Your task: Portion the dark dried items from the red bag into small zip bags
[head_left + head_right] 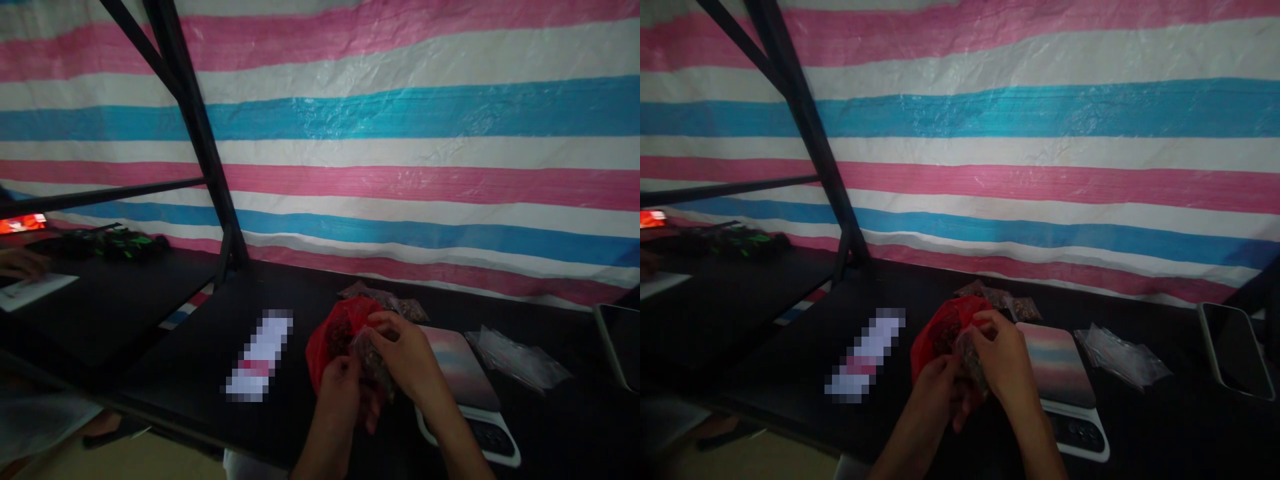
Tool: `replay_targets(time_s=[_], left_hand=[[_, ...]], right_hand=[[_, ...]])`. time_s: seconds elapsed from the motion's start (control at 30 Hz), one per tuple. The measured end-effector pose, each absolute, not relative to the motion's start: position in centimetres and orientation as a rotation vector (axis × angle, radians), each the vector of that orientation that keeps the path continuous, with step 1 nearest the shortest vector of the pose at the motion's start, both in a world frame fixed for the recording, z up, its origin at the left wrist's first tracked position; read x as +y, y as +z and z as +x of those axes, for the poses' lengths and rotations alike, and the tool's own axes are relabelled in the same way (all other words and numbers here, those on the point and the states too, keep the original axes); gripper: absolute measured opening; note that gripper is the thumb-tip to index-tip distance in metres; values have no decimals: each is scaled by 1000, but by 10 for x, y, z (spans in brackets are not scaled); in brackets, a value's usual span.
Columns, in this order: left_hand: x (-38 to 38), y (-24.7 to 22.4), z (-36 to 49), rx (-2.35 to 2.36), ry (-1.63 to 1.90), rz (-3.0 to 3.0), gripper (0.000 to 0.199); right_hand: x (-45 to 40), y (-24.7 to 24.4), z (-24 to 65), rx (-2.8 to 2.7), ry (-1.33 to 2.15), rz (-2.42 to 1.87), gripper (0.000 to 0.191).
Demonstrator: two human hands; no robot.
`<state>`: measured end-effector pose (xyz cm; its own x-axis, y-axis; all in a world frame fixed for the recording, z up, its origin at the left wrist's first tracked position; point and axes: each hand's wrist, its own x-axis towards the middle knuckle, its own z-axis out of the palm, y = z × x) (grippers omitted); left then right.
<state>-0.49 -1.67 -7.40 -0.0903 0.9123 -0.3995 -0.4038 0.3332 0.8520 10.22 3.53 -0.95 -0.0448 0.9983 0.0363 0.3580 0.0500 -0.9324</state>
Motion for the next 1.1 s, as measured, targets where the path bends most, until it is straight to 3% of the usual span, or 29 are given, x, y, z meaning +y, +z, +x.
replay_targets(time_s=[0.4, 0.77, 1.0, 1.1], left_hand=[[-21, -52, -1, 1107, 1172, 480, 40], [-20, -51, 0, 1207, 1264, 557, 49], [-24, -41, -6, 1370, 1517, 853, 29], [-25, -33, -9, 1484, 1553, 1079, 23]], right_hand=[[35, -10, 103, -1558, 988, -1409, 20], [33, -8, 111, -1525, 1023, -1383, 21], [30, 3, 129, -1451, 1338, -1147, 34], [27, 9, 138, -1421, 1365, -1114, 31]])
